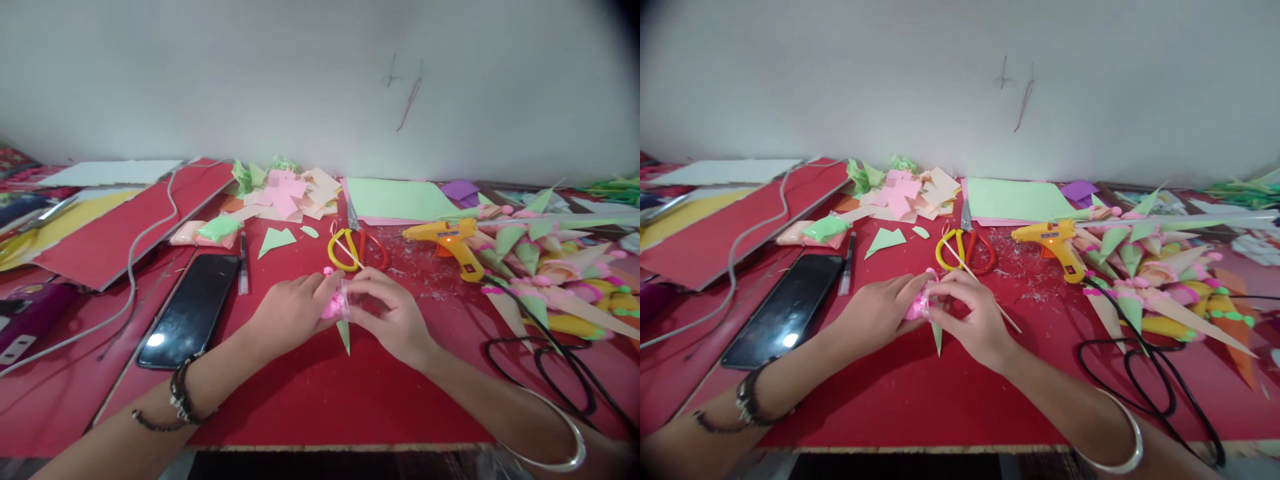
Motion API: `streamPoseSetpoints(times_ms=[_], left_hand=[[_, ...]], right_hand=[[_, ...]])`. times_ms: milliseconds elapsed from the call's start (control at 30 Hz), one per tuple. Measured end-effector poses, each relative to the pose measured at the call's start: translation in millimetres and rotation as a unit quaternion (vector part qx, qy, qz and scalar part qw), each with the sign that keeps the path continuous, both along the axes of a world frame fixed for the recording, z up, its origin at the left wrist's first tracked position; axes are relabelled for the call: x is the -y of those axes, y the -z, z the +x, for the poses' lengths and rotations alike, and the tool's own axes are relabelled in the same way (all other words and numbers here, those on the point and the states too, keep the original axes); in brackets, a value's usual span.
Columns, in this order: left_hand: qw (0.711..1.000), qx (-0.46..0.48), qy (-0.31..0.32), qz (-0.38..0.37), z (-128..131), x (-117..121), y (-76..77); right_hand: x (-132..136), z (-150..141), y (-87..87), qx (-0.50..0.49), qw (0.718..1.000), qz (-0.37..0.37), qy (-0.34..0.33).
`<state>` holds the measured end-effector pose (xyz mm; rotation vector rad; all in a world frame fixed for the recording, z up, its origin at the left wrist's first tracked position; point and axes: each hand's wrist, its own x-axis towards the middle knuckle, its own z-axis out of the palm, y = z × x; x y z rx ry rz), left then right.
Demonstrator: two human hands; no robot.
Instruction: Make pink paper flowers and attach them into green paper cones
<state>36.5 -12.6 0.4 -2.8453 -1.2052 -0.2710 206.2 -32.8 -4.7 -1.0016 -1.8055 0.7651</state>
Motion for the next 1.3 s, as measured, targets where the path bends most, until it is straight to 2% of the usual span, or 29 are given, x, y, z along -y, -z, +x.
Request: streamPoseSetpoints(times_ms=[267, 400, 500, 667, 800, 900, 1033, 1167, 1300], left_hand=[[1.0, -0.01, 0.014, 0.021, 3.8, 1.0, 1.2], [1.0, 0.007, 0.007, 0.017, 2.3, 0.2, -0.7], [0.999, 0.036, -0.024, 0.014, -1.2, -2.3, -0.5], [0.991, 0.046, -0.115, 0.045, -8.9, -9.7, 0.6], [0.98, 0.0, -0.187, 0.068, -15.5, -14.7, 2.5], [0.973, -0.045, -0.217, 0.073, -20.6, -16.6, 6.0], [0.971, -0.063, -0.21, 0.095, -23.1, -17.4, 7.6], [0.978, -0.027, -0.169, 0.121, -19.1, -16.3, 4.3], [0.984, 0.021, -0.118, 0.129, -13.1, -13.4, 3.1]], right_hand=[[1.4, -4.5, -2.4, 0.029, 0.998, 0.036, 0.038], [1.0, -4.1, -3.6, -0.013, 0.999, 0.007, 0.041], [-3.0, -1.6, -4.0, -0.099, 0.991, -0.074, 0.057], [-12.7, 4.3, 0.1, -0.252, 0.952, -0.163, 0.06], [-14.2, 5.9, 2.7, -0.288, 0.937, -0.196, 0.029], [-13.6, 5.7, 1.8, -0.288, 0.935, -0.205, 0.026], [-13.6, 5.0, -0.2, -0.262, 0.937, -0.229, 0.03], [-13.4, 3.7, -0.7, -0.283, 0.922, -0.264, 0.016], [-13.2, 4.0, 0.1, -0.276, 0.924, -0.264, 0.003]])
